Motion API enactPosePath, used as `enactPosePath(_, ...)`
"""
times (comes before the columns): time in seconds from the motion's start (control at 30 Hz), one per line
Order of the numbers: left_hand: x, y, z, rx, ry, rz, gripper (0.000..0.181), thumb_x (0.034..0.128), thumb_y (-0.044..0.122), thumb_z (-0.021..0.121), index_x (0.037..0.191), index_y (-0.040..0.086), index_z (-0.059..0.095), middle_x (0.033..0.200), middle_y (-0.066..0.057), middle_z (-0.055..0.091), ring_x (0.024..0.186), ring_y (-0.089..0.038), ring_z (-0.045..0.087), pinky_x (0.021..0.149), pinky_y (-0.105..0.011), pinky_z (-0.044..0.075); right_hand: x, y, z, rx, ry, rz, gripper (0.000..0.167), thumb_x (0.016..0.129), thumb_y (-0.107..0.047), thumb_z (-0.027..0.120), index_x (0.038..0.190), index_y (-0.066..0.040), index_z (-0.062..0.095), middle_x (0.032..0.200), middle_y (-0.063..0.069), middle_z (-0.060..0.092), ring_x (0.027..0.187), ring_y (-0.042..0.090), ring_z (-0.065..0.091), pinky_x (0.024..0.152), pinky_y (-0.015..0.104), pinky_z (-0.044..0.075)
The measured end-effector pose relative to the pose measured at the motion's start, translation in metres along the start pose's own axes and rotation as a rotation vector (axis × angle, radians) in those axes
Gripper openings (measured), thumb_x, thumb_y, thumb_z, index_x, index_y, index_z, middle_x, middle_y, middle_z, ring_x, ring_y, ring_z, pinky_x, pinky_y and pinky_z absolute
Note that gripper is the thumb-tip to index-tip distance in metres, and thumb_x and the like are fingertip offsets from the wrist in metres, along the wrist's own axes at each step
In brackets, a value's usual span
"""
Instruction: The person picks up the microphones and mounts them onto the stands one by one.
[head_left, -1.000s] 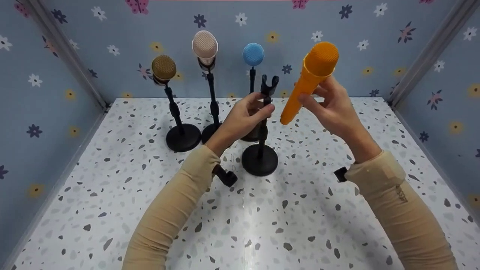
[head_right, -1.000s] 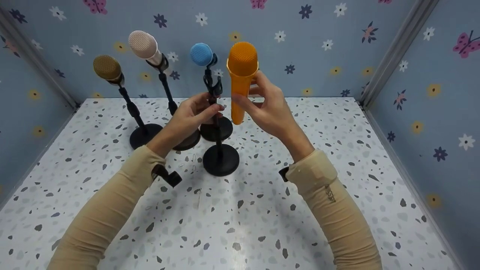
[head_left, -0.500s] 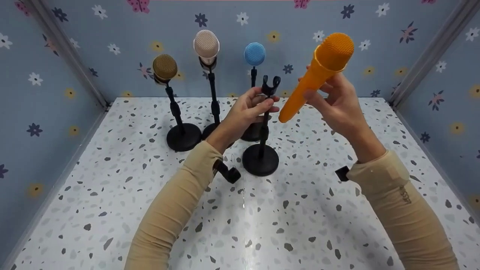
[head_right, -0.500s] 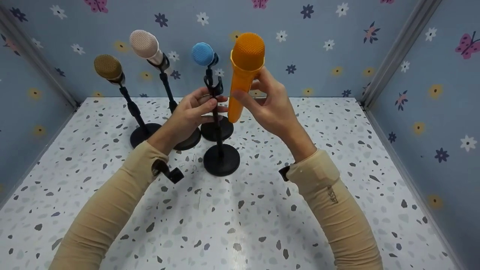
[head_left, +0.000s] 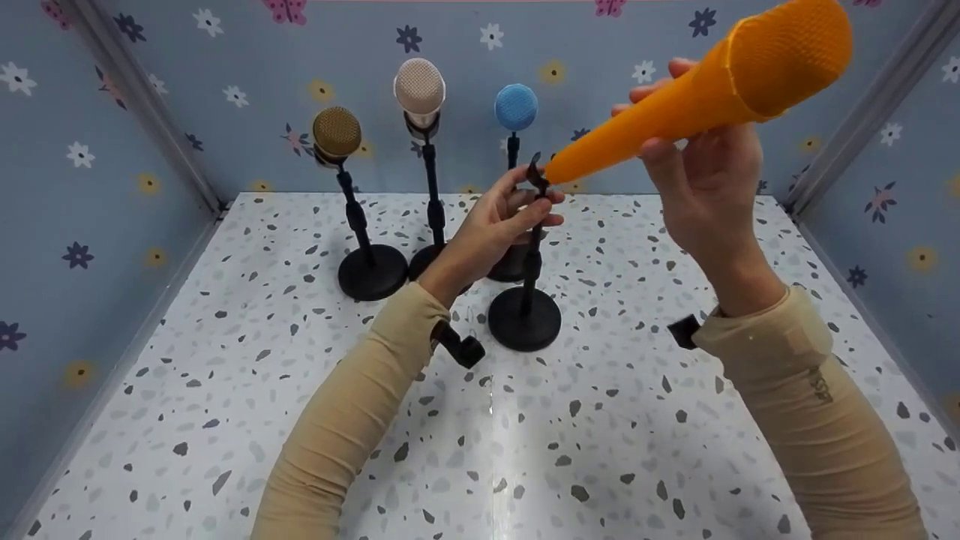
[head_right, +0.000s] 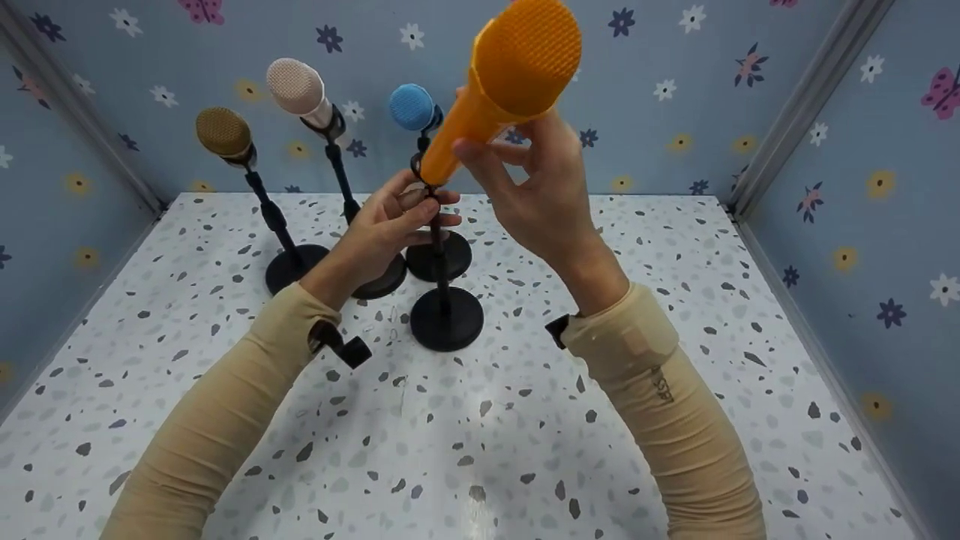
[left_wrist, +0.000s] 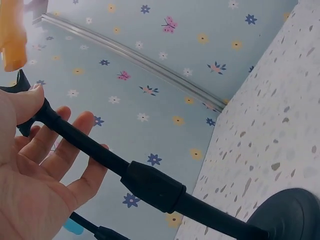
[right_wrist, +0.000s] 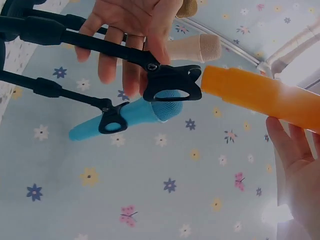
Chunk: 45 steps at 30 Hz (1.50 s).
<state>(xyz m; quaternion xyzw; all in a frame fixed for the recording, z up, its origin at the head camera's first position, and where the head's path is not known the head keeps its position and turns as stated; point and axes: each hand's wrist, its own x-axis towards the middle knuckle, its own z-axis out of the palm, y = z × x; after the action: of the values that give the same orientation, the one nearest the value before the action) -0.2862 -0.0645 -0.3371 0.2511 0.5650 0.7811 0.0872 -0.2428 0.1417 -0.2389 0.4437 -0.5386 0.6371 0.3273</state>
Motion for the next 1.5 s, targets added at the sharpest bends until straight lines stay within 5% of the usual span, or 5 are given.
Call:
enactPosePath(0.37, 0.000, 0.000, 0.002, 0.163, -0.006, 0.110, 0.053, 0.1010, 0.008, 0.063, 0.144, 0.013, 0.032, 0.127, -0.014, 0.066, 0.109, -0.032, 0.068, 0.099, -0.044, 0.052, 0.003, 0.000, 0.007, -0.236, -0.223, -0.055, 0.057, 0.096, -0.012, 0.072, 0.129, 0.023, 0.040, 0.121, 0.025, 0.059, 0.114, 0.037, 0.064, 0.099, 0.043, 0.053)
enactPosePath(0.6, 0.001, 0.000, 0.005, 0.295, 0.090, -0.012, 0.060, 0.0959, 0.028, 0.073, 0.144, 0.011, 0.040, 0.122, -0.009, 0.068, 0.103, -0.027, 0.071, 0.096, -0.039, 0.053, 0.004, 0.003, 0.008, -0.258, -0.245, -0.074, 0.051, 0.095, -0.006, 0.071, 0.127, 0.022, 0.042, 0.122, 0.026, 0.059, 0.115, 0.034, 0.065, 0.098, 0.043, 0.053)
enactPosePath(0.93, 0.007, 0.009, -0.003, 0.203, 0.046, -0.022, 0.043, 0.0989, 0.022, 0.069, 0.137, 0.007, 0.054, 0.121, -0.013, 0.067, 0.108, -0.031, 0.069, 0.093, -0.049, 0.056, 0.011, 0.005, 0.009, -0.270, -0.321, -0.081, 0.052, 0.093, 0.007, 0.068, 0.131, 0.024, 0.038, 0.122, 0.024, 0.061, 0.115, 0.035, 0.065, 0.096, 0.042, 0.054)
enactPosePath(1.27, 0.010, 0.007, -0.005, 0.100, 0.022, -0.040, 0.040, 0.0975, 0.013, 0.069, 0.134, 0.009, 0.054, 0.130, -0.007, 0.068, 0.112, -0.031, 0.068, 0.096, -0.050, 0.053, 0.019, 0.009, 0.009, -0.356, -0.475, -0.175, 0.042, 0.097, -0.008, 0.067, 0.126, 0.016, 0.049, 0.122, 0.019, 0.065, 0.111, 0.034, 0.063, 0.100, 0.038, 0.052)
enactPosePath(1.5, 0.011, 0.003, -0.008, 0.117, 0.006, 0.018, 0.040, 0.0968, 0.015, 0.071, 0.134, 0.010, 0.055, 0.130, -0.008, 0.067, 0.109, -0.031, 0.069, 0.093, -0.051, 0.055, 0.020, 0.013, 0.000, -0.234, -0.421, -0.118, 0.062, 0.098, -0.004, 0.065, 0.137, 0.026, 0.027, 0.121, 0.023, 0.060, 0.112, 0.037, 0.063, 0.096, 0.044, 0.055)
